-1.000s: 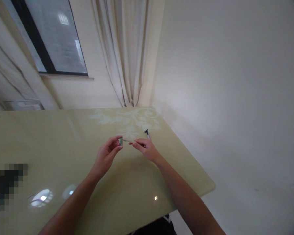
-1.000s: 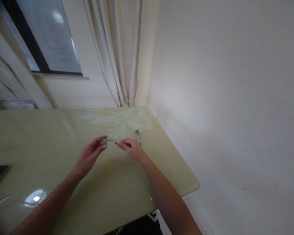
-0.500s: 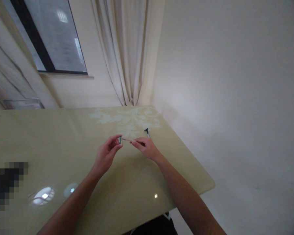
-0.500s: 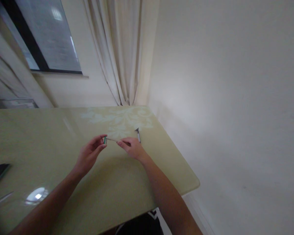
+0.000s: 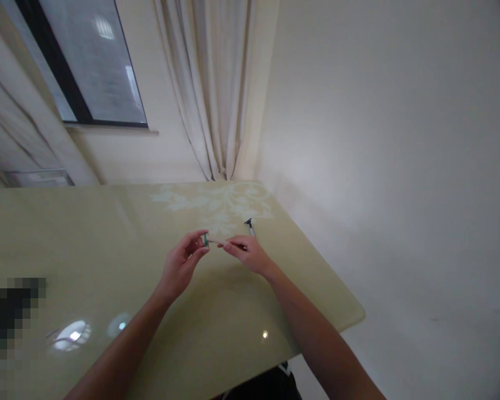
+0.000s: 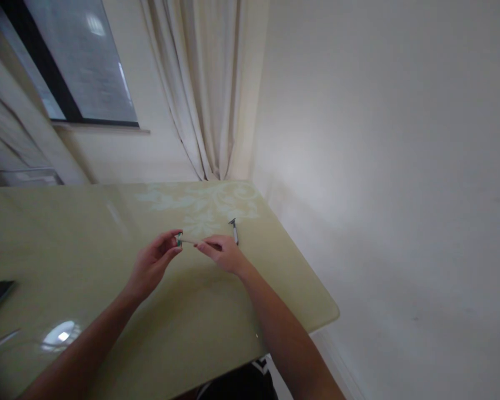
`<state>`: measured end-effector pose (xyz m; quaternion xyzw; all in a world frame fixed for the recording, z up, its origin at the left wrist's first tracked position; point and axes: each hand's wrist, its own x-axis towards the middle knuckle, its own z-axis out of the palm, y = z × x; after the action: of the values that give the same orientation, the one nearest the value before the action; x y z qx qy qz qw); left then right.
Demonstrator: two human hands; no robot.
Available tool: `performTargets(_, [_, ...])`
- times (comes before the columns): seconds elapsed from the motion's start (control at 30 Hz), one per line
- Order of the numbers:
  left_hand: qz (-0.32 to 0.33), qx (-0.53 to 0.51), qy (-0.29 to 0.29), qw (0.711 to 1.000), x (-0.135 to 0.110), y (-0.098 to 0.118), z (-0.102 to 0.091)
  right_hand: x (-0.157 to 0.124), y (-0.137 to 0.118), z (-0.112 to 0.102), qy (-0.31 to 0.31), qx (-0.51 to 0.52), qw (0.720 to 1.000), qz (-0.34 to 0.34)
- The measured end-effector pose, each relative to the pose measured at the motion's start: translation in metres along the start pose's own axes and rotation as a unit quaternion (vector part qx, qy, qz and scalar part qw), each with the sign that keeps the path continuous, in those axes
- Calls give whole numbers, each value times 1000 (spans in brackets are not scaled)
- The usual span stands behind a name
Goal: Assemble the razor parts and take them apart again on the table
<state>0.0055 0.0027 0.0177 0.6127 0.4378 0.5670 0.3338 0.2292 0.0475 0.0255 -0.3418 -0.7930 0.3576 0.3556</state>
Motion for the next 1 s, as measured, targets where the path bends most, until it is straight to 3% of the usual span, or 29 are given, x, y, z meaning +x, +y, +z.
performTargets(0.23, [-2,-4,9,1000,1,2,0,0,0,-2,19,-10,1000,16])
performTargets(0.37, [0,-10,12,1000,0,2,-1,0,0,0,-13,4,1000,4])
performTargets(0.53, [-1,-11,14,1000,1,0,-1,0,1,1,4,-29,999,21])
performTargets(0.67, [1,-23,5,1000,1,-2,-1,-1,-1,3,-16,-15,1000,4])
performTargets(0.87, [1,-22,8,1000,0,-2,-1,0,0,0,21,-34,999,14])
performTargets(1.0, [4,-30,13,999,1,0,0,-1,-1,2,-9,-5,1000,-2])
